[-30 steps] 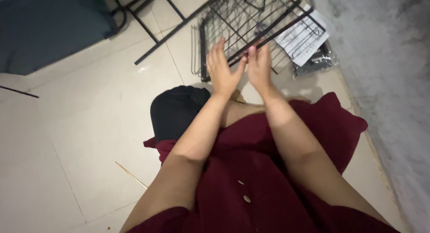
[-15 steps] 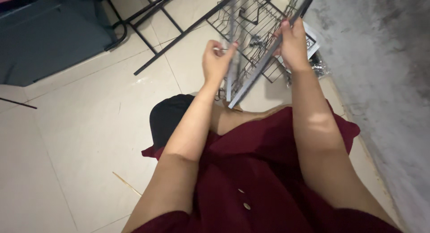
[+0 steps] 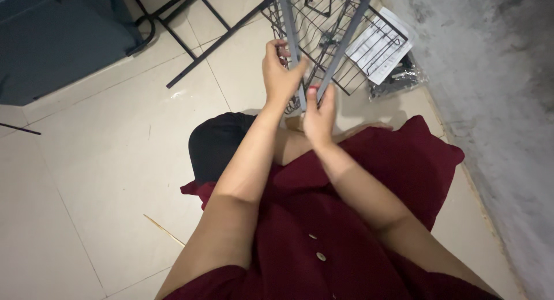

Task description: The person assembles a black wire dish rack by hand, inserting vertical support rods into the grid frame and attaching the base legs. The person briefly consults an instruction sheet before continuing to secure the rack components.

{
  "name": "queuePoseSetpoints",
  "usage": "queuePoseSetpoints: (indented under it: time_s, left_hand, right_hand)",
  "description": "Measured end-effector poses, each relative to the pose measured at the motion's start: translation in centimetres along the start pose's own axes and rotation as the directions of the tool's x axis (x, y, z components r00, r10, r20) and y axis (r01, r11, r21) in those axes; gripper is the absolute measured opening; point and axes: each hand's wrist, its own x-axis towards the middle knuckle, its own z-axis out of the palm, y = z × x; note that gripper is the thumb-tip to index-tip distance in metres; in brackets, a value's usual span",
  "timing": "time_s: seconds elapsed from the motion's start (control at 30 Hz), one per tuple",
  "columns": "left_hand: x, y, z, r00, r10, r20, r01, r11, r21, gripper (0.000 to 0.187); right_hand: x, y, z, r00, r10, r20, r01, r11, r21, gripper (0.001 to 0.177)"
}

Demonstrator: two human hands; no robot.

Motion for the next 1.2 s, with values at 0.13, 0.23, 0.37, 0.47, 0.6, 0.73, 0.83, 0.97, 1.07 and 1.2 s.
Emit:
queuePoseSetpoints:
  time_s: [0.13, 0.23, 0.37, 0.47, 0.6, 0.73, 0.83, 0.97, 1.07, 1.2]
  left_hand:
    - [-2.5, -1.0, -0.4, 0.986, 0.166, 0.015, -0.166, 0.967, 0.194, 0.095]
    - [-3.2, -0.7, 0.1, 0.997, 0.062, 0.055, -0.066, 0.995, 0.074, 0.108]
    - [-3.5, -0.1, 0.7, 0.998, 0.054, 0.017, -0.054, 0.999, 0.006, 0.107]
    - [-3.6, 0.5, 1.2, 1.0, 0.016, 0.02, -0.016, 1.0, 0.01, 0.11]
    - [-3.6, 1.3, 1.2, 0.982, 0.185, 0.027, -0.186, 0.982, 0.02, 0.111]
    - [-3.7, 1.9, 0.5, 0.977, 0.211, 0.036, -0.213, 0.973, 0.086, 0.111]
    - [-3.5, 1.6, -0.8, 0.984, 0.178, 0.028, -0.179, 0.982, 0.066, 0.11]
    - [-3.0, 1.0, -1.6, 0.988, 0.136, 0.079, -0.142, 0.987, 0.079, 0.109]
    - [-2.8, 0.6, -1.8, 0.99, 0.123, 0.066, -0.125, 0.992, 0.03, 0.107]
    - [-3.5, 0.6, -1.6, 0.985, 0.171, 0.015, -0.171, 0.985, 0.032, 0.108]
  right_hand:
    - [-0.5, -1.2, 0.4, 0.973, 0.226, -0.041, -0.227, 0.974, -0.026, 0.015]
    - [0.5, -1.0, 0.3, 1.0, -0.008, -0.01, 0.006, 0.989, -0.149, 0.015]
    - [1.3, -0.8, 0.2, 0.999, -0.05, 0.007, 0.051, 0.988, -0.148, 0.016]
    - [1.5, -1.2, -0.4, 0.999, -0.036, -0.001, 0.035, 0.977, -0.208, 0.018]
    - [2.1, -0.7, -1.4, 0.999, 0.029, -0.022, -0.034, 0.967, -0.252, 0.023]
    - [2.4, 1.8, -1.5, 0.997, 0.06, 0.042, -0.056, 0.994, -0.095, 0.027]
    - [2.1, 3.6, -1.1, 0.992, 0.076, 0.101, -0.084, 0.994, 0.075, 0.027]
    - [1.7, 5.0, 0.3, 0.972, 0.2, 0.126, -0.229, 0.929, 0.292, 0.028]
    - [2.3, 4.9, -0.2, 0.969, 0.228, 0.1, -0.24, 0.959, 0.147, 0.034]
    - [2.3, 4.3, -0.5, 0.985, 0.146, 0.093, -0.146, 0.989, -0.01, 0.036]
